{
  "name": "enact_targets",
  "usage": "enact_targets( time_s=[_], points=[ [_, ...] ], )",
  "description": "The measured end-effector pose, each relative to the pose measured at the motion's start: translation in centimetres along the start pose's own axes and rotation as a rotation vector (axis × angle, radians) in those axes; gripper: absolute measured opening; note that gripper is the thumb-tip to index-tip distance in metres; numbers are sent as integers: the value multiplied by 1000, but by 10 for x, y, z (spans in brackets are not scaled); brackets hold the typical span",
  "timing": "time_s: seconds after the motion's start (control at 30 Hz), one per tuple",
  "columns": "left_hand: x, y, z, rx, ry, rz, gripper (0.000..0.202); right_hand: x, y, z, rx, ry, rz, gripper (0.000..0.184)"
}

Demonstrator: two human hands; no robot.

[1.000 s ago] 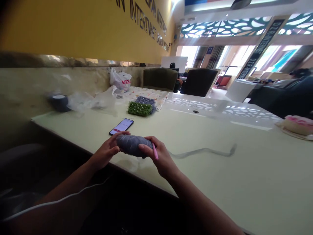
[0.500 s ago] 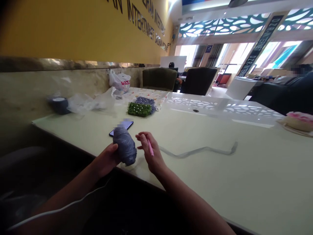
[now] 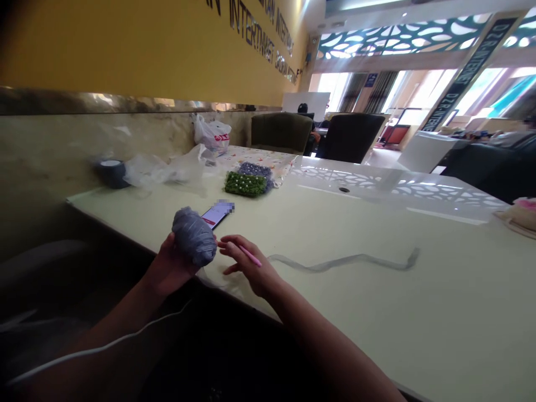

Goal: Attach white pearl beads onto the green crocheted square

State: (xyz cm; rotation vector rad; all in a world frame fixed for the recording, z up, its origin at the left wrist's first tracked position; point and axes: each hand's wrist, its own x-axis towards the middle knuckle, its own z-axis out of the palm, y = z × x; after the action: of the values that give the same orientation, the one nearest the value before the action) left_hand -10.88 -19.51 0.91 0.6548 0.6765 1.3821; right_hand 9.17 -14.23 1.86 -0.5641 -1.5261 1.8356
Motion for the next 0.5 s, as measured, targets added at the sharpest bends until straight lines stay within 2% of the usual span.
enact_targets(
  time_s=[0.07, 0.17, 0.23, 0.3, 0.4, 0.5],
  points=[
    [0, 4, 4, -15, 22, 44, 56, 5, 7, 13, 85, -109, 109, 40],
    [-5, 18, 2, -58, 54, 157, 55, 8, 10, 23, -10, -216, 242, 41],
    [-13, 30, -7, -57, 53, 200, 56, 9, 5, 20, -146, -167, 206, 36],
    [-25, 41, -23, -25, 67, 173, 56, 11, -4, 15, -260, -71, 141, 35],
    [-47, 48, -52, 33, 142, 43, 54, 19, -14, 10, -399, 7, 52, 36],
    [-64, 44, -81, 83, 263, -78, 49, 32, -19, 16, -559, 70, -86, 36]
  ],
)
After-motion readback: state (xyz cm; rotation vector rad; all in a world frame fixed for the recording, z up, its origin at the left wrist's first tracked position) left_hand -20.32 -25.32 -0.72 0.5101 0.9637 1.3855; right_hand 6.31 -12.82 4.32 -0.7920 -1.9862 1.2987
